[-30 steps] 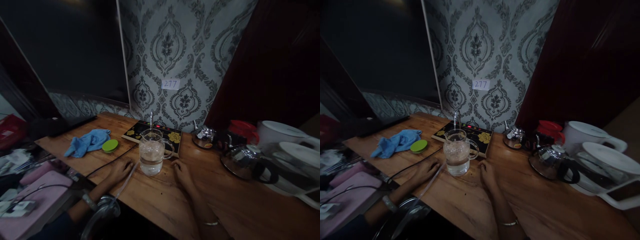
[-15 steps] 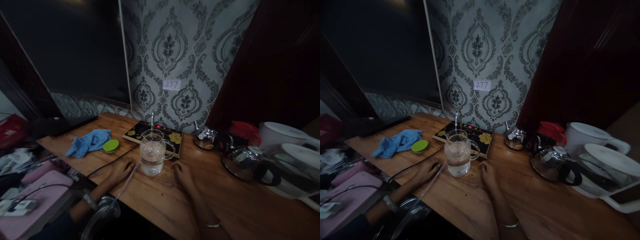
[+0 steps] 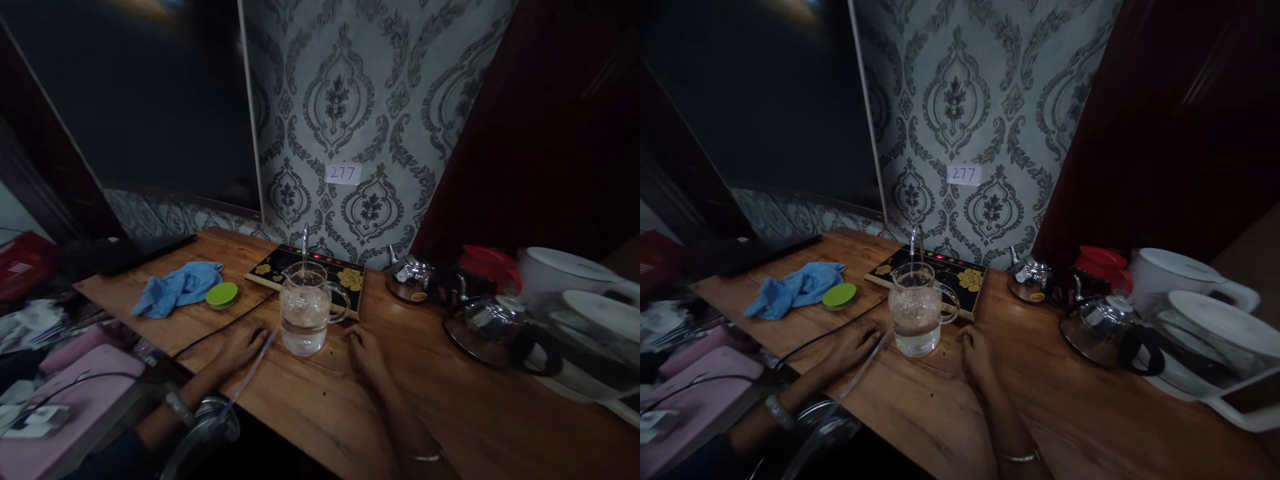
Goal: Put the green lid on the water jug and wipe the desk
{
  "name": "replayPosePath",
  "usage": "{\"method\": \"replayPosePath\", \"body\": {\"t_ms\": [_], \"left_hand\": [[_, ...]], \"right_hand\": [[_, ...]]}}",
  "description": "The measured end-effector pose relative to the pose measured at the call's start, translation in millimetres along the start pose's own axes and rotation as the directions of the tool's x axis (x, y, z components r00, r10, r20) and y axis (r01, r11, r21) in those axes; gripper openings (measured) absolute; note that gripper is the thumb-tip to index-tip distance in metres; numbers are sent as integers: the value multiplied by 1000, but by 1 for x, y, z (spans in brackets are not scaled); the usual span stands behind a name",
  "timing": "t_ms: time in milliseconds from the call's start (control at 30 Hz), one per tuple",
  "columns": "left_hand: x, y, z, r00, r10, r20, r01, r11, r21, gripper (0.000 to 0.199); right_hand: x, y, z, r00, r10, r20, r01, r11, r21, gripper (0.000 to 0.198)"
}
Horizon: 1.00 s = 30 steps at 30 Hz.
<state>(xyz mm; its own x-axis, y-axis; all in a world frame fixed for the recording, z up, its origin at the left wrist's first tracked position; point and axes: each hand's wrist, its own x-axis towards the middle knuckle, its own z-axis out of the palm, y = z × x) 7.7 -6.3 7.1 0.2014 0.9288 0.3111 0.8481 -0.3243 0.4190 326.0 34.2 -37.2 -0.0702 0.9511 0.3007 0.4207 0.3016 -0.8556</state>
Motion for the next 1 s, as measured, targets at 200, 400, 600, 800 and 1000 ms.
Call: {"method": "replayPosePath", "body": {"t_ms": [200, 400, 600, 800, 1000], "left_hand": [[0, -1, 0, 1000, 17, -23, -18, 1000, -7, 23], [1, -3, 1, 1000, 11, -6, -11, 1000, 5, 25], [1, -1, 0, 1000, -5, -1, 5, 999, 34, 25], [0, 0, 0, 1000, 2, -10, -2, 1000, 13, 26], [0, -2, 1, 1000, 10, -21, -10, 1000, 3, 25]], "right_hand": [[-1, 1, 1, 1000, -20, 3, 20, 1000, 5, 26], [-1, 0, 0, 1000, -11, 11, 11, 1000, 5, 26], [1, 0, 0, 1000, -12, 12, 12, 1000, 11, 24], [0, 0, 0, 1000, -19, 8, 19, 1000, 14, 25], [-1, -1, 0, 1000, -20, 3, 20, 1000, -2, 25]]}}
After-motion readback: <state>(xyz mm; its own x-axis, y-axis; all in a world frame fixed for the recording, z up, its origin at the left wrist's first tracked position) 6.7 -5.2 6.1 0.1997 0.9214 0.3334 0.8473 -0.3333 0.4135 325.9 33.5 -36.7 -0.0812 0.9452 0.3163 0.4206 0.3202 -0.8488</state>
